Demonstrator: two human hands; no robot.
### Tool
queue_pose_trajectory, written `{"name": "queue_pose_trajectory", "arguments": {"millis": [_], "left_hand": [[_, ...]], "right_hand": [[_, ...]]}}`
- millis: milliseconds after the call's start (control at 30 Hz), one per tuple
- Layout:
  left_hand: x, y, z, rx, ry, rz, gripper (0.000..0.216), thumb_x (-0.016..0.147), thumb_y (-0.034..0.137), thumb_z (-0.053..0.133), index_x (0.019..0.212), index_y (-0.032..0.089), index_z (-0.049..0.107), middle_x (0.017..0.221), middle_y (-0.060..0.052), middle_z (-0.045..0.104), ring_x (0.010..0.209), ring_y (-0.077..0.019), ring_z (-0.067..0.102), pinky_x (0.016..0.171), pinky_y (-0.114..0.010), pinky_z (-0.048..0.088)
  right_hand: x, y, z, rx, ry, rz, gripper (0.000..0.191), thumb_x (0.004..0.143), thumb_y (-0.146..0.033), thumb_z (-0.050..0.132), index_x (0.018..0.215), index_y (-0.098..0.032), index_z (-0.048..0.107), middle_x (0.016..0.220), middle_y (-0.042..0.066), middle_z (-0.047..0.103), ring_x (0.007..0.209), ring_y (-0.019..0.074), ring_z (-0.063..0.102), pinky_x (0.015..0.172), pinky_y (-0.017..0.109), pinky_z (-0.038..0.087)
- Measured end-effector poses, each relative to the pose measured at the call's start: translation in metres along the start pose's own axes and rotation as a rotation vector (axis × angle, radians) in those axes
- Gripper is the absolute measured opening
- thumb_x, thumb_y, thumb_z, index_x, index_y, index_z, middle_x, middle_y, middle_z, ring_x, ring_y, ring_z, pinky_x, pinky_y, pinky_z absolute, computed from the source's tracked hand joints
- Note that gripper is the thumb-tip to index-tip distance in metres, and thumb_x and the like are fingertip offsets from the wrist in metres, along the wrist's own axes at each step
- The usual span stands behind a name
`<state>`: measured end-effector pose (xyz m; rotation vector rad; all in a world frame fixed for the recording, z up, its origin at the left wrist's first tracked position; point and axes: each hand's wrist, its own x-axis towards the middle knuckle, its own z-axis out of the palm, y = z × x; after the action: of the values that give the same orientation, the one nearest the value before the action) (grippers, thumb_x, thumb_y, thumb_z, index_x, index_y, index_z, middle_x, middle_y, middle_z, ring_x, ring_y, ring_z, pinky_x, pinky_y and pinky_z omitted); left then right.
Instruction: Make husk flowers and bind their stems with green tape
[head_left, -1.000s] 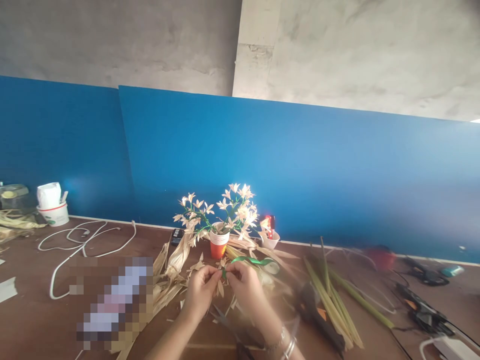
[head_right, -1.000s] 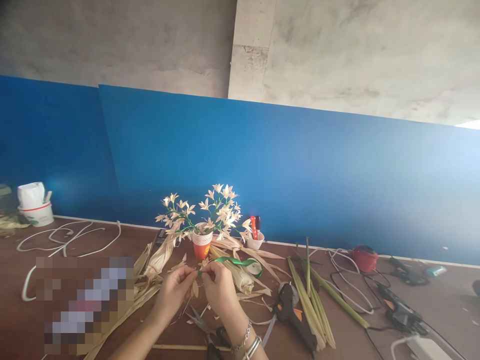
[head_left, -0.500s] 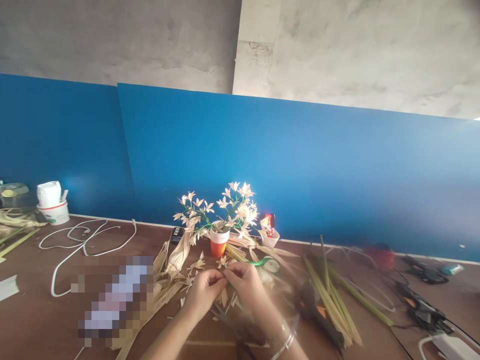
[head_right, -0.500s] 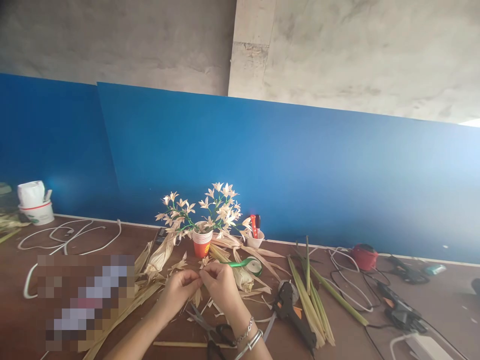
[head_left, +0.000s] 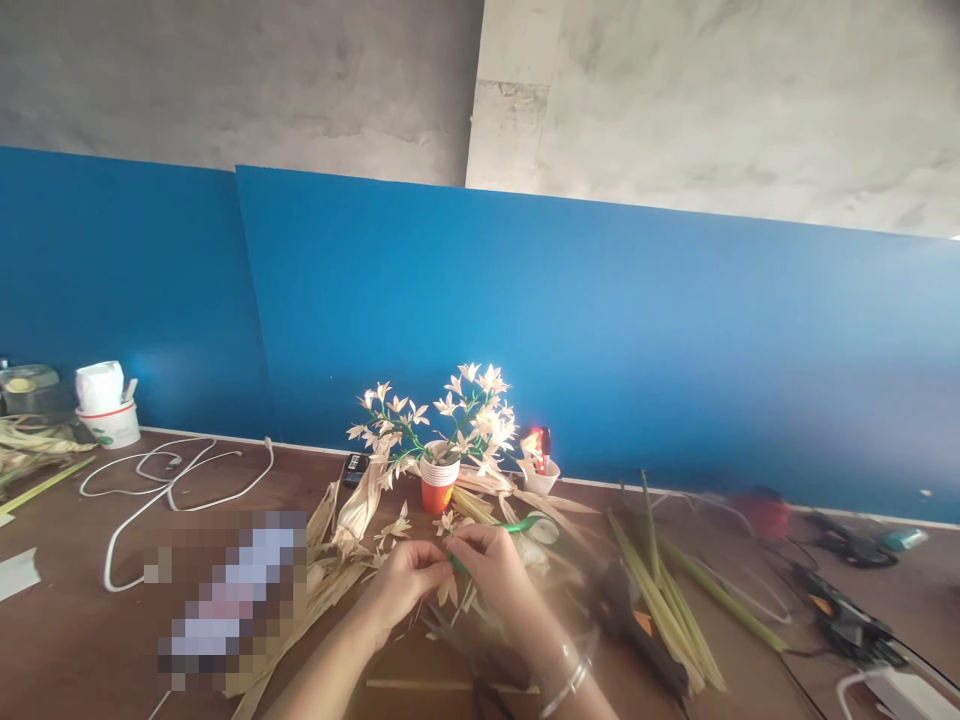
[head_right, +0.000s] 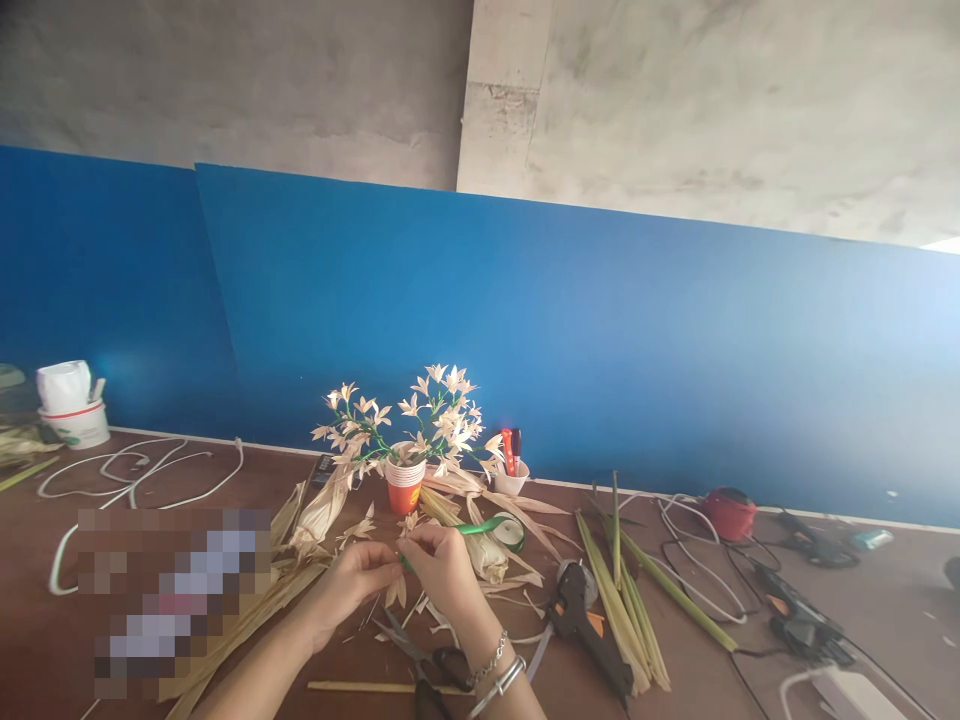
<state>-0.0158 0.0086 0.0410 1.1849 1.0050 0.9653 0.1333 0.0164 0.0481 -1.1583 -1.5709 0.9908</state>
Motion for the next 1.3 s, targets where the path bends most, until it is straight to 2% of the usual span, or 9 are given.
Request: {"name": "queue_pose_trajectory", "arguments": {"millis": [167,333,500,633,933,1133,1300], "left_hand": [[0.001,0.001,0.002,-0.057,0.055,0.020,0.028,0.061,0.044,0.071,0.061,0.017,0.065,0.046,0.005,0.052,0.044,-0.0089,0.038,0.045,-0.022,0.023],[0.004,-0.001,0.004,-0.048,0.054,0.065,0.027,0.062,0.041,0.072,0.056,0.016,0.064,0.045,0.002,0.057,0.046,-0.0104,0.046,0.049,-0.022,0.029],[0.005,-0.006,0.006,-0.089,0.092,0.013,0.028,0.061,0.044,0.071,0.060,0.016,0.064,0.044,0.004,0.054,0.042,-0.0078,0.037,0.044,-0.021,0.019],[0.004,-0.009,0.010,-0.161,0.131,-0.035,0.031,0.057,0.045,0.072,0.061,0.015,0.063,0.044,0.005,0.051,0.041,-0.0062,0.031,0.044,-0.021,0.013],[0.002,-0.007,0.014,-0.179,0.174,0.025,0.029,0.059,0.042,0.072,0.057,0.014,0.061,0.043,0.005,0.048,0.043,-0.0070,0.034,0.044,-0.021,0.022],[0.003,-0.010,0.013,-0.198,0.200,0.048,0.027,0.060,0.039,0.072,0.059,0.014,0.062,0.045,0.004,0.050,0.044,-0.0080,0.038,0.045,-0.021,0.026],[0.005,-0.013,0.016,-0.200,0.245,0.049,0.030,0.058,0.042,0.073,0.062,0.015,0.062,0.044,0.005,0.050,0.045,-0.0093,0.040,0.044,-0.021,0.028]], "right_hand": [[-0.001,0.003,-0.005,0.086,-0.069,0.118,0.014,0.069,-0.027,0.065,0.072,-0.015,0.073,0.054,-0.001,0.059,0.047,0.0101,0.046,0.046,0.022,0.034],[0.002,0.009,-0.004,-0.074,0.030,-0.004,0.011,0.068,-0.019,0.062,0.065,-0.015,0.072,0.058,0.001,0.063,0.057,0.0133,0.053,0.053,0.024,0.040],[0.003,0.011,-0.005,-0.070,-0.008,-0.064,0.013,0.069,-0.016,0.059,0.072,-0.014,0.072,0.068,0.002,0.066,0.064,0.0147,0.057,0.058,0.024,0.042],[0.003,0.011,-0.004,-0.100,0.041,-0.047,0.009,0.069,-0.016,0.060,0.068,-0.014,0.069,0.063,0.000,0.062,0.060,0.0133,0.054,0.056,0.023,0.040],[0.003,0.007,0.000,-0.180,0.079,-0.068,0.012,0.069,-0.015,0.057,0.067,-0.014,0.068,0.065,0.001,0.062,0.062,0.0138,0.054,0.058,0.023,0.040],[0.002,0.005,-0.002,-0.068,-0.007,-0.053,0.016,0.073,-0.019,0.056,0.071,-0.014,0.071,0.067,0.003,0.065,0.065,0.0153,0.056,0.060,0.024,0.041],[0.001,0.000,0.003,-0.218,0.096,-0.060,0.013,0.071,-0.017,0.056,0.064,-0.015,0.068,0.064,0.003,0.063,0.063,0.0152,0.055,0.059,0.024,0.040]]}}
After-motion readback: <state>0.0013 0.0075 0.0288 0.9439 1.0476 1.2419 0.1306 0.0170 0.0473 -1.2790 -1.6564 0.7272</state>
